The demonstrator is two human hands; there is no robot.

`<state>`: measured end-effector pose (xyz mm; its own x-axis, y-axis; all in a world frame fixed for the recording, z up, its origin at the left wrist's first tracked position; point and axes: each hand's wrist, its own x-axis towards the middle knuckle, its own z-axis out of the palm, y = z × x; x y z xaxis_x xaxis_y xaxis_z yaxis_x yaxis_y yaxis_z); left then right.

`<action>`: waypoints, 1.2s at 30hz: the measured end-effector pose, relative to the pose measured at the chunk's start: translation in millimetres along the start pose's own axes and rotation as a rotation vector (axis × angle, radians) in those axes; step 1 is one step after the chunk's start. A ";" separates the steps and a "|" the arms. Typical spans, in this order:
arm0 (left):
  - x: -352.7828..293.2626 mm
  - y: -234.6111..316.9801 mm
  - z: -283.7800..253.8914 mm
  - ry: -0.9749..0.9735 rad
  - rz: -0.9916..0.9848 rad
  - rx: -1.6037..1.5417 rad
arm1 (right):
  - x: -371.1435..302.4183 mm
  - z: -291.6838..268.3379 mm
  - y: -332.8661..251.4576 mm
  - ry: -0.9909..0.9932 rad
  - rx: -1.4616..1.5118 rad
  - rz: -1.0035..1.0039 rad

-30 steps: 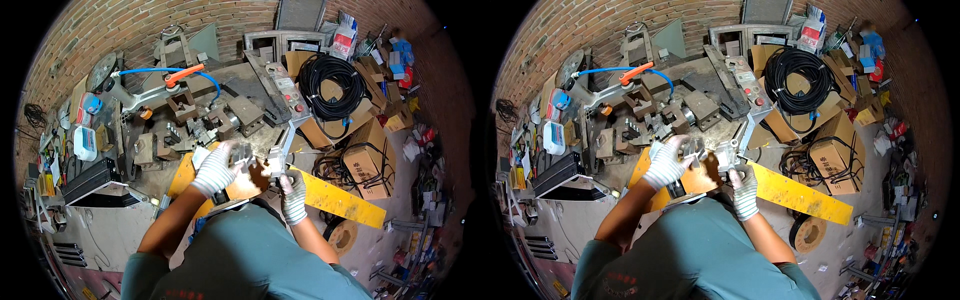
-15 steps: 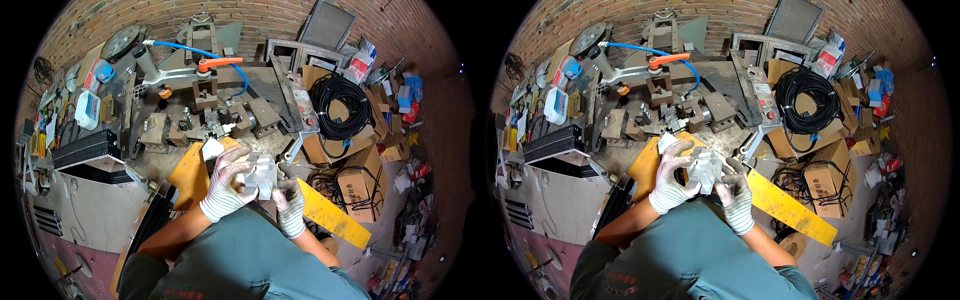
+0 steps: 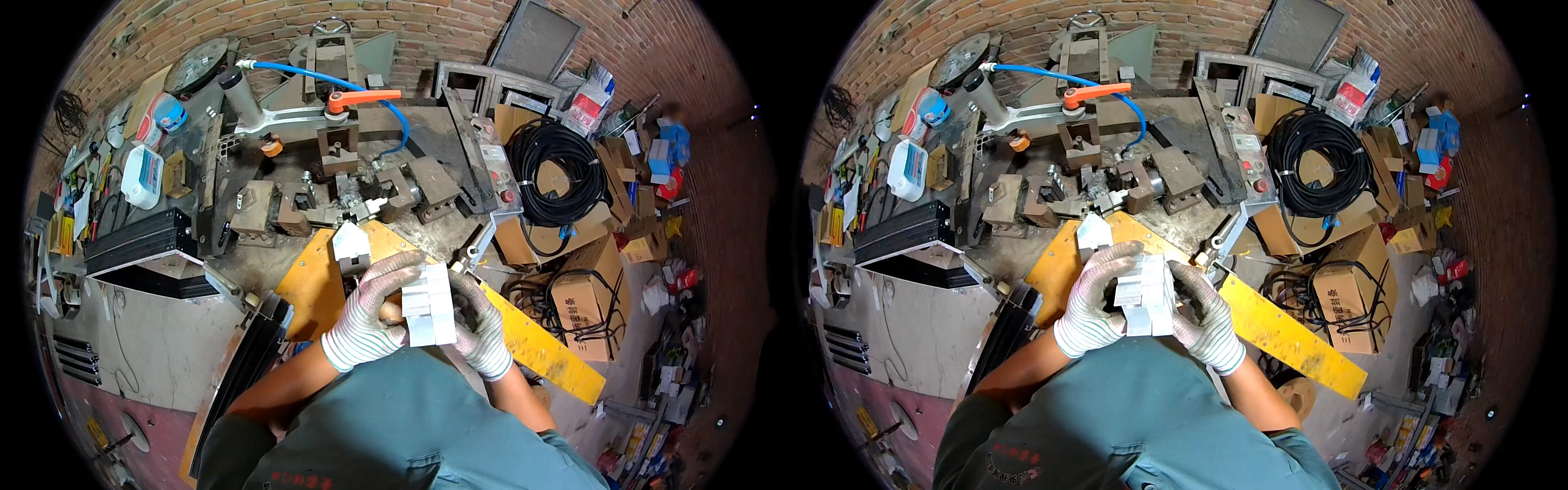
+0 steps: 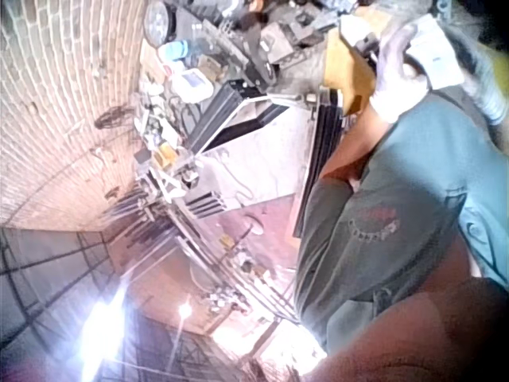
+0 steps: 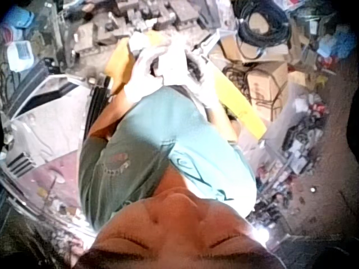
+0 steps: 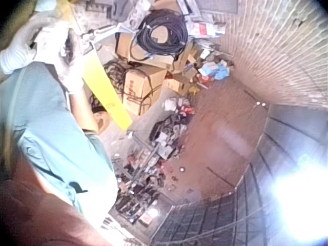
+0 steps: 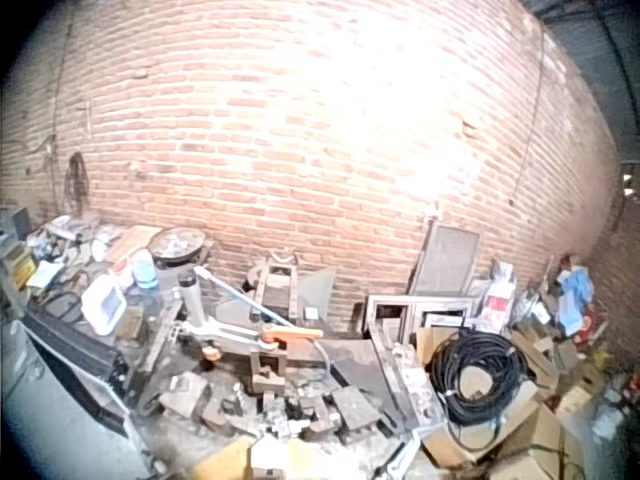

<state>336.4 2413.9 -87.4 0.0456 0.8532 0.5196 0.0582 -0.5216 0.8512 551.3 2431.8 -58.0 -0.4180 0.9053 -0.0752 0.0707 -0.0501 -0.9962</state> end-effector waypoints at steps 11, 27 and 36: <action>9.3 31.6 0.7 -0.096 0.072 0.075 | -2.5 -17.9 -19.1 -0.121 -0.208 -0.162; 7.3 35.2 1.3 -0.091 0.143 0.045 | 0.3 -24.6 -31.6 -0.216 -0.398 -0.383; 12.7 40.0 2.3 -0.088 0.150 0.025 | 0.6 -27.1 -37.1 -0.228 -0.361 -0.395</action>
<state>341.7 2403.9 -46.9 0.1427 0.7624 0.6312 0.0685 -0.6438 0.7621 573.0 2445.6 -19.9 -0.6573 0.7102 0.2521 0.1570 0.4563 -0.8758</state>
